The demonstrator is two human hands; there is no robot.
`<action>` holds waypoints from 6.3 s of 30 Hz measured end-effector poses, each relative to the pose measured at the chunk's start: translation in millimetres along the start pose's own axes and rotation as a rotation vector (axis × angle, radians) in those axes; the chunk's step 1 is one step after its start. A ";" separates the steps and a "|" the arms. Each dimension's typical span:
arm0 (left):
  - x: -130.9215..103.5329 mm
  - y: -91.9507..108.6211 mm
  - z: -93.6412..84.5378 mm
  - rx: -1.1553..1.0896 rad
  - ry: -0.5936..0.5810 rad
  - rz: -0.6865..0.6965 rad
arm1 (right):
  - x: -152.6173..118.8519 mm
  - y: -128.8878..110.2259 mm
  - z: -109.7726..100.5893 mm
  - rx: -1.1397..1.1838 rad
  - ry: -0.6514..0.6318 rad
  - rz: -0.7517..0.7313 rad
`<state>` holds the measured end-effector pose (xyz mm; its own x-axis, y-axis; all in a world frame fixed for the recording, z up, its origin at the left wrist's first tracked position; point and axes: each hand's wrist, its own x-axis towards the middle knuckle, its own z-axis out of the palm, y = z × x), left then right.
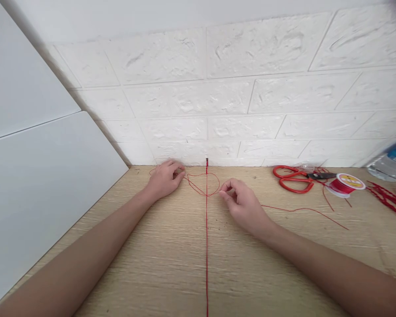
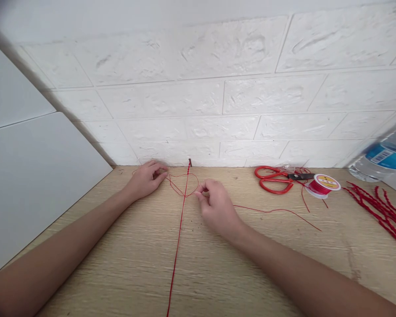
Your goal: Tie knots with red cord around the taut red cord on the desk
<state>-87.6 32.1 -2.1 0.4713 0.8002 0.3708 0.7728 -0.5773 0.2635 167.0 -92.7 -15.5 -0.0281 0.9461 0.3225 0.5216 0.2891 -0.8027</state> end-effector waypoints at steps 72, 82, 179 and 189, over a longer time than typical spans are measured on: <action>-12.6 42.2 1.4 0.191 0.074 0.226 | -7.4 -5.3 0.2 -0.550 -0.040 -0.044; -10.7 35.1 2.0 0.311 0.126 0.060 | 5.0 8.1 -4.5 -0.565 0.040 -0.060; -0.6 72.7 20.0 0.223 0.078 0.121 | 59.0 21.5 20.9 -0.349 0.019 -0.154; -0.2 71.6 23.2 0.186 0.061 0.127 | 60.3 21.7 20.7 -0.413 -0.018 -0.181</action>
<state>-22.4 -5.6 -4.0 0.5474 0.7086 0.4453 0.7767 -0.6282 0.0449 159.0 -26.4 -23.9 -0.1636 0.8891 0.4275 0.8032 0.3717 -0.4656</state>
